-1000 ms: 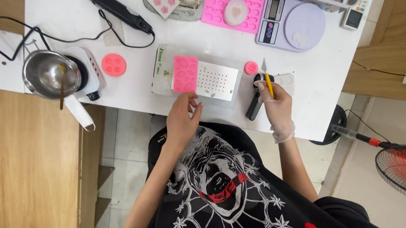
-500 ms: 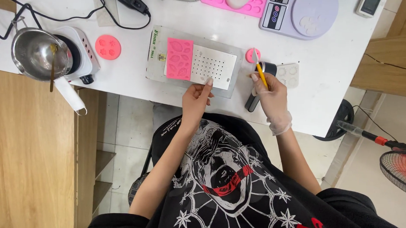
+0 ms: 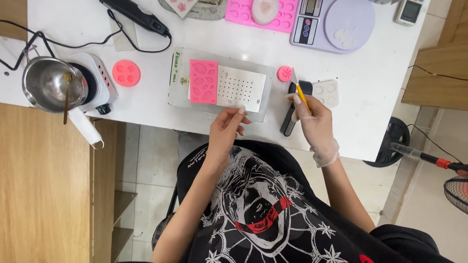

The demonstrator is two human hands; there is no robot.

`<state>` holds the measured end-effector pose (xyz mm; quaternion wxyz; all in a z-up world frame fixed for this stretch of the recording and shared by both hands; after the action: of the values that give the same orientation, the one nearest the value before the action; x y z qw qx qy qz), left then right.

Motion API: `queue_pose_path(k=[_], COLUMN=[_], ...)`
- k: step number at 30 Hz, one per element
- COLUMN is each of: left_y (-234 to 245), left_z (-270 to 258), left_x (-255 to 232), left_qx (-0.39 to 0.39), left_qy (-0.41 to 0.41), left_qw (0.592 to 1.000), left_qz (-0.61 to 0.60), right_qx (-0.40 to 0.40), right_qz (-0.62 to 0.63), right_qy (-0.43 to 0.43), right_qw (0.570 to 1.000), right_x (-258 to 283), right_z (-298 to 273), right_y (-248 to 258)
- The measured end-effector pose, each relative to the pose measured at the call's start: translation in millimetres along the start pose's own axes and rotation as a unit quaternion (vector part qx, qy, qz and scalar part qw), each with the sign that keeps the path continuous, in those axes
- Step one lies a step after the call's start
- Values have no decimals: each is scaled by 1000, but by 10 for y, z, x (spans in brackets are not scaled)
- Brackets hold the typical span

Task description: Preparing and melting wax in a small pot for candle production.

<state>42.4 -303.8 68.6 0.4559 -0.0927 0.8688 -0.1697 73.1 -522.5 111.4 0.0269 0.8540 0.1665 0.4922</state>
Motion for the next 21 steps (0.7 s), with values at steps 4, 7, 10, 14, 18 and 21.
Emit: queue_pose_path(k=[4,7,10,14,18,21], left_y=[-266,-368,-378,-318,-186,-61], left_z=[-188,-278,-356,-466,-565,-629], left_x=[-555,-866,-1092,-1311,-1499,-1597], left_qx=[38,43,45,68,65,74], left_qy=[-10,-56,-90,-127,-144,-158], left_qw=[999,998,995,989,987,983], left_qz=[-10,0,1,-24,-37,-53], right_qx=[11,36,64,82,76,70], right_qz=[36,97,146,138,155,172], right_qy=[72,117,142,172,202,217], right_qw=[997,988,977,972,964,958], right_x=[412,714,1008,1199,1359,1362], right_z=[-64,-108,-126,-108,-116,-89], right_y=[-97,-212,-362,-553,-720,-835])
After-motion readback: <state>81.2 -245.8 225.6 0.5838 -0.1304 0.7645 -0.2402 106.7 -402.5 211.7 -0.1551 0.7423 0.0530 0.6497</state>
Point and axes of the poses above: each hand's wrist, its own z-axis towards the middle knuckle, its own y-axis out of the back of the hand, x = y × z, the point moved 1 cm from there along z, towards the middle knuckle, and after that the axes turned 15 degrees about x, right-handed, at the moved point
